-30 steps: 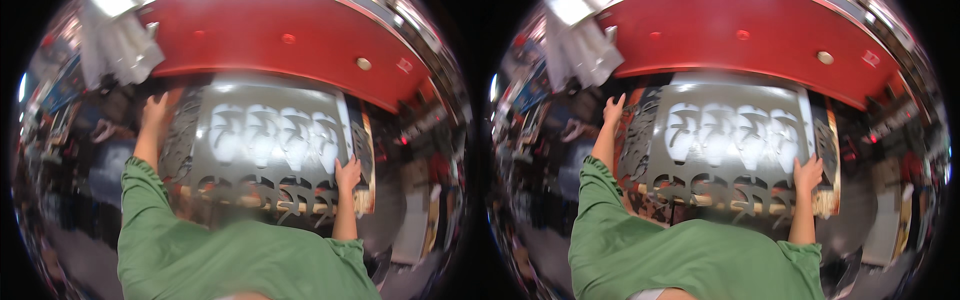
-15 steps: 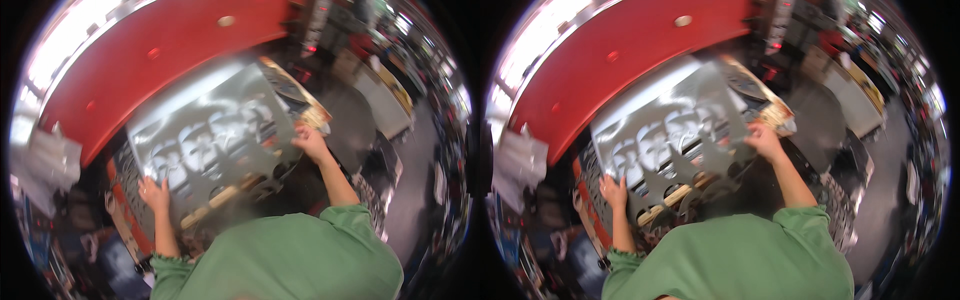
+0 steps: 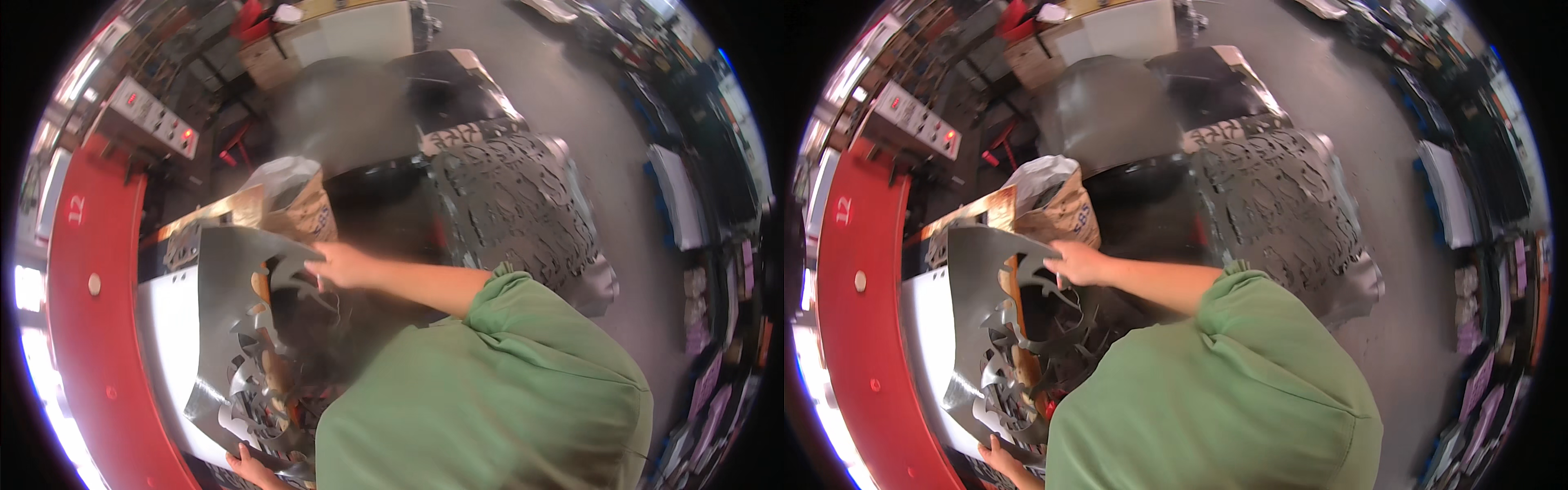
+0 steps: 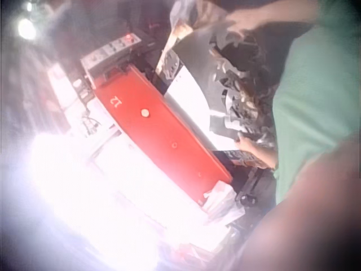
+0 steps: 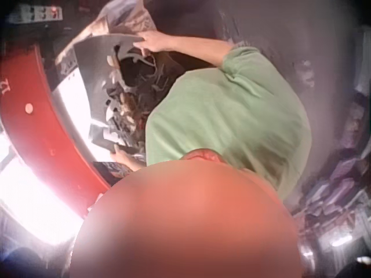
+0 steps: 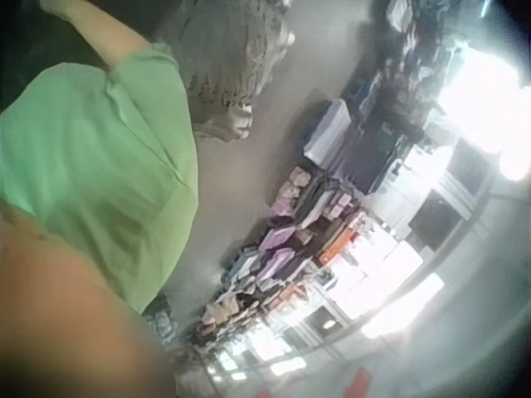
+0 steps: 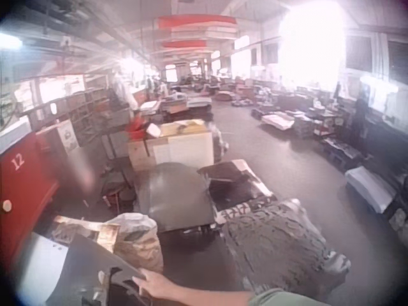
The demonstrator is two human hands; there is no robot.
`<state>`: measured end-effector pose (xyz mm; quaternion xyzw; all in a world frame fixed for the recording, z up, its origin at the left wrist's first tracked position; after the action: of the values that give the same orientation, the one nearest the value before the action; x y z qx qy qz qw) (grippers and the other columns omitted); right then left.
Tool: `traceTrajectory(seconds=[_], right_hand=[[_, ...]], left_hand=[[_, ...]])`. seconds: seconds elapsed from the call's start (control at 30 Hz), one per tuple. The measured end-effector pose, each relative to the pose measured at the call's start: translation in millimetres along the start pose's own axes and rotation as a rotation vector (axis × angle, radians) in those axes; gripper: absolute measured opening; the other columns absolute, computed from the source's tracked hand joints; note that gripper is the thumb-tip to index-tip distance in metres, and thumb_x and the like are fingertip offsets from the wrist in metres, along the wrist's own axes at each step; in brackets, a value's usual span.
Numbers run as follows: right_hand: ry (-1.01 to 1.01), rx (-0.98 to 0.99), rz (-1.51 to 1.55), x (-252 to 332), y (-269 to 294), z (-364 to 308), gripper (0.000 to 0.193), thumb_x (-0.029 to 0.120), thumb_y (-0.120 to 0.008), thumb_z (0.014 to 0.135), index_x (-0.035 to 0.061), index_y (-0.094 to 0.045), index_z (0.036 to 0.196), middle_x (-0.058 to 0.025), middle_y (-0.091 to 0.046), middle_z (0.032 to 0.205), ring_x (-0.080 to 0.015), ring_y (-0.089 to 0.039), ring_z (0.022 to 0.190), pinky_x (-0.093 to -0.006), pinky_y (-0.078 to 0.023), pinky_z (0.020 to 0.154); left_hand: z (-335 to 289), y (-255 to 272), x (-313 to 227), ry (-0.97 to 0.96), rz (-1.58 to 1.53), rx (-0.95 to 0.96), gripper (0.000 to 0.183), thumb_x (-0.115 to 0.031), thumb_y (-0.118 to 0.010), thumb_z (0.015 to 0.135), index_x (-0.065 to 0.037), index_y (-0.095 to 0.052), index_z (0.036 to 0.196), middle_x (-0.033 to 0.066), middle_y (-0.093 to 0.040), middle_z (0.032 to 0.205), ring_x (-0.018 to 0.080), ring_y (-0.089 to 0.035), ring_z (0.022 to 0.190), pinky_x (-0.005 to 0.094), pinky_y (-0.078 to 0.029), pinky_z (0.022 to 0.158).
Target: The person writes on a yellow notepad, then uses a hydraulic cutting machine to cut multiple dark material pieces from a large sheet. They remove the cut pieces, place them on a table, and use a sanding block to smooth the edges of one piece.
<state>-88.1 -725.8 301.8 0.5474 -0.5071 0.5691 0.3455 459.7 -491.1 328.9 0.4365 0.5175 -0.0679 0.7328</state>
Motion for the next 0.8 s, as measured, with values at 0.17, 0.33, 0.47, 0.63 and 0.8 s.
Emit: traceTrajectory(seconds=[0.17, 0.33, 0.47, 0.63, 0.8], right_hand=[[0.272, -0.211, -0.277, 86.9, 142.9, -39.3, 0.026, 0.023, -0.055, 0.099, 0.001, -0.058, 0.113, -0.0073, -0.07, 0.082, -0.0175, -0.067, 0.079, -0.0367, -0.051, 0.076], [0.222, -0.505, -0.238, 164.7, 305.5, -40.1, 0.032, 0.029, -0.062, 0.095, 0.0026, -0.062, 0.114, -0.0121, -0.069, 0.102, -0.0219, -0.06, 0.101, -0.0398, -0.047, 0.087], [0.316, -0.787, -0.515, 280.9, 429.9, -87.6, 0.027, 0.023, -0.062, 0.092, -0.0003, -0.063, 0.105, -0.0106, -0.067, 0.09, -0.0203, -0.066, 0.086, -0.0348, -0.054, 0.067], [0.682, -0.65, 0.026, 406.0, 519.0, -242.4, 0.043, -0.013, -0.057, 0.075, -0.0006, -0.057, 0.116, -0.016, -0.065, 0.103, -0.0302, -0.065, 0.091, -0.0432, -0.054, 0.083], [0.757, -0.977, 0.095, 361.7, 603.6, -461.3, 0.037, -0.01, -0.058, 0.076, 0.0059, -0.058, 0.11, -0.0093, -0.06, 0.088, -0.025, -0.061, 0.077, -0.0379, -0.051, 0.065]], left_hand=[[-15.2, -98.7, -146.9, -0.095, -0.67, 0.349, 0.034, -0.009, -0.061, 0.096, -0.001, -0.051, 0.128, 0.0096, -0.061, 0.12, 0.0201, -0.059, 0.108, 0.0358, -0.047, 0.094], [-34.9, -290.4, -293.7, -0.071, -0.773, 0.74, 0.031, -0.011, -0.059, 0.099, -0.008, -0.05, 0.128, 0.0057, -0.059, 0.119, 0.0197, -0.06, 0.109, 0.0356, -0.051, 0.089], [-72.7, -407.2, -461.4, -0.466, -0.905, 0.969, 0.024, -0.007, -0.055, 0.1, -0.005, -0.049, 0.123, 0.0103, -0.062, 0.114, 0.0188, -0.062, 0.098, 0.0344, -0.053, 0.084], [-157.1, -393.2, -559.5, -0.927, -1.278, 0.861, 0.023, 0.002, -0.049, 0.099, 0.0, -0.05, 0.122, 0.0181, -0.064, 0.114, 0.0283, -0.066, 0.103, 0.0443, -0.057, 0.09], [-261.9, -423.9, -524.2, -1.26, -1.101, 0.89, 0.018, 0.004, -0.051, 0.096, 0.009, -0.059, 0.111, 0.0192, -0.067, 0.11, 0.0266, -0.065, 0.101, 0.0377, -0.053, 0.092]])
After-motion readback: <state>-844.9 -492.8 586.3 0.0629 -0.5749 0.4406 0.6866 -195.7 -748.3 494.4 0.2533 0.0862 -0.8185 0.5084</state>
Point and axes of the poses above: each hand's wrist, its own z-axis towards the middle knuckle, its own y-axis out of the back of the hand, x = y × z, the point moved 9 cm from there along z, towards the middle knuckle
